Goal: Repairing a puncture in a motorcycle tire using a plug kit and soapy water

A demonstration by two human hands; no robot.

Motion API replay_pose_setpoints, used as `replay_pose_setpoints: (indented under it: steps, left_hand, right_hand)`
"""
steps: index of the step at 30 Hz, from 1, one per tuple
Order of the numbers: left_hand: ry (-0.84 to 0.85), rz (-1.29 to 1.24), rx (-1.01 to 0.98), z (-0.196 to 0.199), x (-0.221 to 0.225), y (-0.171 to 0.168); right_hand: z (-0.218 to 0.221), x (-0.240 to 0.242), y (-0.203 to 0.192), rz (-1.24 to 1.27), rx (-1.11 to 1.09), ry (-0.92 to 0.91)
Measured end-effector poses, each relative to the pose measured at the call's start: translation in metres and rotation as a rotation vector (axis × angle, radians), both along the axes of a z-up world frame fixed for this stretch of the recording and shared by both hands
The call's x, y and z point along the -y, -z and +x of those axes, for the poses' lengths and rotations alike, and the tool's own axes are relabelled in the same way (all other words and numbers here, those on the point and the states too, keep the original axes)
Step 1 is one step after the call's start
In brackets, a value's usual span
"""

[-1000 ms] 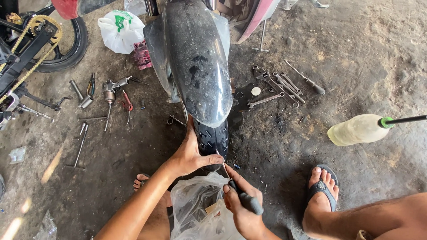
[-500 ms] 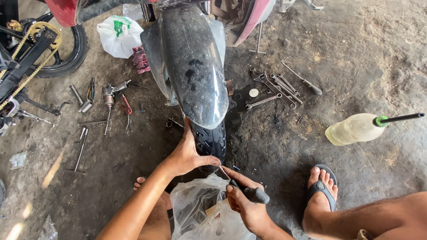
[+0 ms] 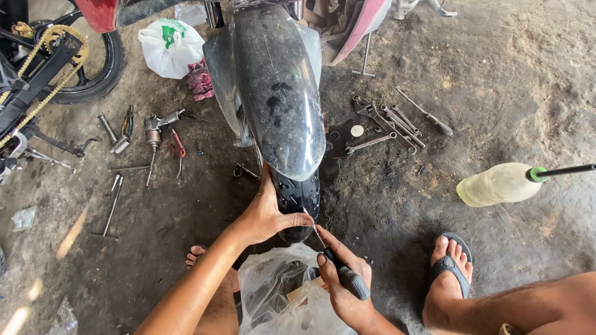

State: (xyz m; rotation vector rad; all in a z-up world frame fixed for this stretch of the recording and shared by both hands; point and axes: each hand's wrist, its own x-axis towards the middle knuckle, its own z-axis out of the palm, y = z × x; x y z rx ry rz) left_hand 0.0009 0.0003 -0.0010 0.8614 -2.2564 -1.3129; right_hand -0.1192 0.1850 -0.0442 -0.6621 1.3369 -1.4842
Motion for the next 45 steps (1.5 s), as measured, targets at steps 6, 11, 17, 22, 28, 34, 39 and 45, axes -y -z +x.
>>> replay_pose_setpoints:
  steps: [6, 11, 17, 22, 28, 34, 39, 45]
  left_hand:
    - [-0.028, 0.006, 0.041, -0.001, -0.004, 0.002]
    - [0.013, -0.037, 0.045, 0.000, -0.002, -0.004]
    - [-0.030, -0.073, 0.080, 0.000, -0.005, -0.005]
    - [0.007, -0.024, 0.097, 0.008, 0.000, 0.001]
    - [0.011, -0.061, 0.066, 0.008, -0.003, 0.002]
    - [0.021, -0.120, 0.120, 0.019, -0.005, 0.016]
    - [0.027, -0.069, 0.054, 0.019, -0.007, 0.011]
    - [0.022, -0.098, -0.012, 0.016, -0.007, 0.006]
  right_hand:
    - [0.027, -0.012, 0.009, 0.128, -0.096, 0.133]
    - [0.016, -0.004, 0.024, -0.011, -0.264, 0.169]
    - [-0.010, 0.020, 0.083, 0.284, -0.386, 0.184]
    - [-0.013, 0.020, 0.158, 0.399, -0.522, 0.128]
    - [-0.004, 0.016, 0.189, 0.513, -0.558, 0.029]
    - [0.002, 0.021, 0.160, 0.429, -0.527, -0.010]
    - [0.004, 0.020, 0.154, 0.406, -0.538, -0.033]
    - [0.005, 0.019, 0.157, 0.421, -0.530, -0.032]
